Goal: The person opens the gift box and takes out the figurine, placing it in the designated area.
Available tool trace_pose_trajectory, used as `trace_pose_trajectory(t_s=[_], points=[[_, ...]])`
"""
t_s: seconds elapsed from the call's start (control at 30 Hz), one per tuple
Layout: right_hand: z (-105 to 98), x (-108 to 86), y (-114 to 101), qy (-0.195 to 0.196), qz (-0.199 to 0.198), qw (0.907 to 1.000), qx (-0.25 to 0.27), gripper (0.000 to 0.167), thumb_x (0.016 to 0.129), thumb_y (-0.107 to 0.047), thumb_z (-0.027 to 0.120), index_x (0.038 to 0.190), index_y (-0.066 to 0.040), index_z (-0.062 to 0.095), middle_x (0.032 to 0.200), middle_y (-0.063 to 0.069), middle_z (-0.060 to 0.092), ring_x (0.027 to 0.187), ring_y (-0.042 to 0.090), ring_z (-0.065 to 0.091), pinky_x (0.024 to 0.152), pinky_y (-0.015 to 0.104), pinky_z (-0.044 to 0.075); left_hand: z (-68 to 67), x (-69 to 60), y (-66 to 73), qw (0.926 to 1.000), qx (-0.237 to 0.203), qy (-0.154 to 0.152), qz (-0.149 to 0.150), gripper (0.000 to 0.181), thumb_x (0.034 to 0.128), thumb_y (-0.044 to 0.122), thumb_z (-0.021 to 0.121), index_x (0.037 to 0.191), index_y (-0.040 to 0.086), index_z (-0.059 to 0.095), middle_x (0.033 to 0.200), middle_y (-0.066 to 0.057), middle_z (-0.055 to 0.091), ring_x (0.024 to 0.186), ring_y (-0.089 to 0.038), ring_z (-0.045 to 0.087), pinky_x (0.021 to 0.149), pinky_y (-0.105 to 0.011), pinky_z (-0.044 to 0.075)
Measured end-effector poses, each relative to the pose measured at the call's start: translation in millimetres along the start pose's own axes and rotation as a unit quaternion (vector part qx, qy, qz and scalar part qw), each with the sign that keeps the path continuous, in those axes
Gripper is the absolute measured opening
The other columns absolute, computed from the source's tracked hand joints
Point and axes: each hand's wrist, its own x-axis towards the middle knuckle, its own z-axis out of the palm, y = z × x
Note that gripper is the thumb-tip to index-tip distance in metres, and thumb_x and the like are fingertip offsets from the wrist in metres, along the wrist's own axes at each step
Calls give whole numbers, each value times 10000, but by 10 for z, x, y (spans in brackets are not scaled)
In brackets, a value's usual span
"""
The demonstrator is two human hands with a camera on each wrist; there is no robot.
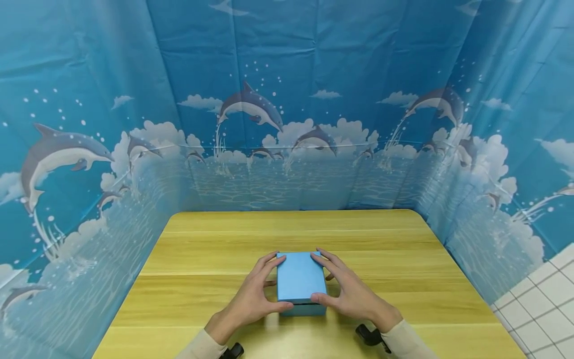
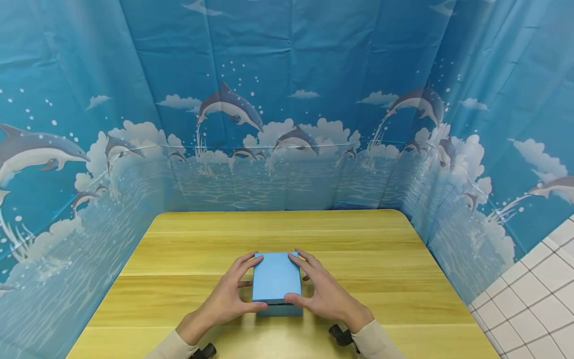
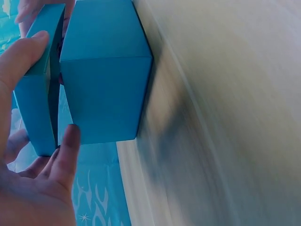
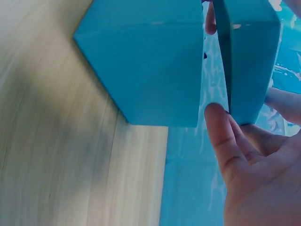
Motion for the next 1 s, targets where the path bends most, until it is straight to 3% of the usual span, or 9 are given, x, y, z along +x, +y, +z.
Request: trace_pose_trajectory(t_s=[0.27,0.43,0.53,0.73,0.87,1.0], points=[[34,50,-64,105,-74,9996,264,833,1134,-417,797,1824,-153,412,1923,213,286,1271,220,747,982,428,679,-42,5,21,10000,-4,71,-35,1136,927,326,1035,1841,209,372,1912,-199,244,1640,-509,526,1118,-488,679],[49,75,-108,133,-205,9990,362,835,1133,-387,804,1815,-103,414,1928,221,264,1090,84,756,961,459,690,-61,13,29,9996,-101,171,-193,1034,1002,373,965,1840,230,377,1923,-173,240,1662,-500,506,1130,-463,674],[67,88,-130,248,-278,9985,396,822,1133,-359,808,1807,-86,425,1929,218,267,1105,134,776,963,443,700,-66,12,33,9992,-129,310,-223,931,1063,377,899,1833,236,396,1925,-164,252,1659,-496,512,1128,-464,672],[113,131,-182,578,-520,9959,471,788,1129,-273,813,1787,-43,446,1914,218,306,1424,401,721,1001,420,712,-69,20,60,9967,-18,795,-130,827,1106,306,849,1815,209,435,1917,-126,295,1611,-433,585,1105,-369,672],[140,169,-222,682,-551,9944,593,786,1121,-231,821,1785,-39,446,1893,224,335,1397,404,726,1012,468,711,-71,21,66,9937,-64,1110,-116,846,1092,247,865,1812,148,432,1908,-120,313,1641,-451,544,1101,-345,666],[172,219,-255,794,-611,9925,700,817,1094,-164,850,1784,-25,435,1853,246,374,1409,431,699,1003,476,715,-86,14,64,9904,-87,1378,-111,866,1092,212,862,1823,147,403,1888,-137,343,1654,-481,517,1121,-395,660]])
